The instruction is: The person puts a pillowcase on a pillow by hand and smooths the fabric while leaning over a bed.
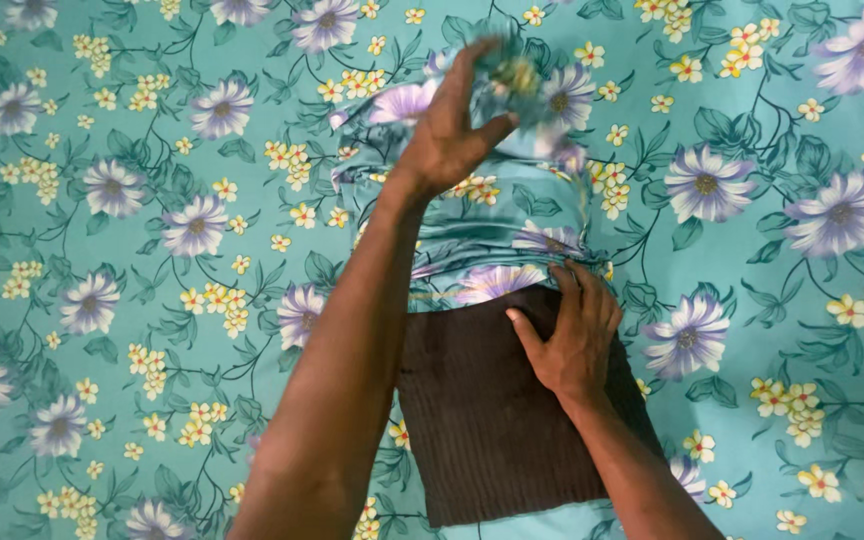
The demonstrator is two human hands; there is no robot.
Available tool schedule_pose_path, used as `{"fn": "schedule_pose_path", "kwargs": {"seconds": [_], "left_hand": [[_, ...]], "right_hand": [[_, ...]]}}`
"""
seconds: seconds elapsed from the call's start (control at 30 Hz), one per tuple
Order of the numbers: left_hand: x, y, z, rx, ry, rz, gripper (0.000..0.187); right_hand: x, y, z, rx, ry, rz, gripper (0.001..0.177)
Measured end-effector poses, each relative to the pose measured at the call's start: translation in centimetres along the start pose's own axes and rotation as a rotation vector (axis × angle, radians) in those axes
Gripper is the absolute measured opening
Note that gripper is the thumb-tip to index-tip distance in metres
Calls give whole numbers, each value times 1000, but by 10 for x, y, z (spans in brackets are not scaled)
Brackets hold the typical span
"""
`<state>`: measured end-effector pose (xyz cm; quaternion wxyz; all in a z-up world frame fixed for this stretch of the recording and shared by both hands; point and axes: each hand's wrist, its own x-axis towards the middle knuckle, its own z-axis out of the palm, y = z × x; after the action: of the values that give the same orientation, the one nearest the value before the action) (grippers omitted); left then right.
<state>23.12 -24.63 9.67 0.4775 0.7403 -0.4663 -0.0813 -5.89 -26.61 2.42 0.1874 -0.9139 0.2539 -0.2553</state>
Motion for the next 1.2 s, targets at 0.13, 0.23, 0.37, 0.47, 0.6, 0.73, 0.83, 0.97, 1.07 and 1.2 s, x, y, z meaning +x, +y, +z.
{"fn": "schedule_pose_path", "kwargs": {"seconds": [0.13,0.23,0.37,0.47,0.6,0.73,0.83,0.97,1.07,1.2], "left_hand": [[-13,28,25,32,66,287,108],[-55,48,49,151,118,-60,82],[-131,67,77,366,292,-143,46],[-175,70,85,532,211,-194,43],[-193,64,96,598,222,-158,48],[-202,58,102,629,228,-146,45],[-200,53,105,579,246,-86,41],[-200,55,102,597,295,-27,44],[-201,55,102,629,270,-18,42],[-200,53,107,641,150,-105,29]], "right_hand": [[1,-1,-1,6,2,8,73],[2,1,0,10,-16,27,75],[-1,9,4,42,-11,35,83],[-8,11,11,21,-20,33,84],[-13,15,18,-4,34,10,65],[-19,17,20,-52,19,19,57],[-17,18,23,-52,56,31,57],[-14,12,19,-30,107,-31,57],[-9,6,14,-25,80,-33,62],[-9,7,12,18,80,-48,63]]}}
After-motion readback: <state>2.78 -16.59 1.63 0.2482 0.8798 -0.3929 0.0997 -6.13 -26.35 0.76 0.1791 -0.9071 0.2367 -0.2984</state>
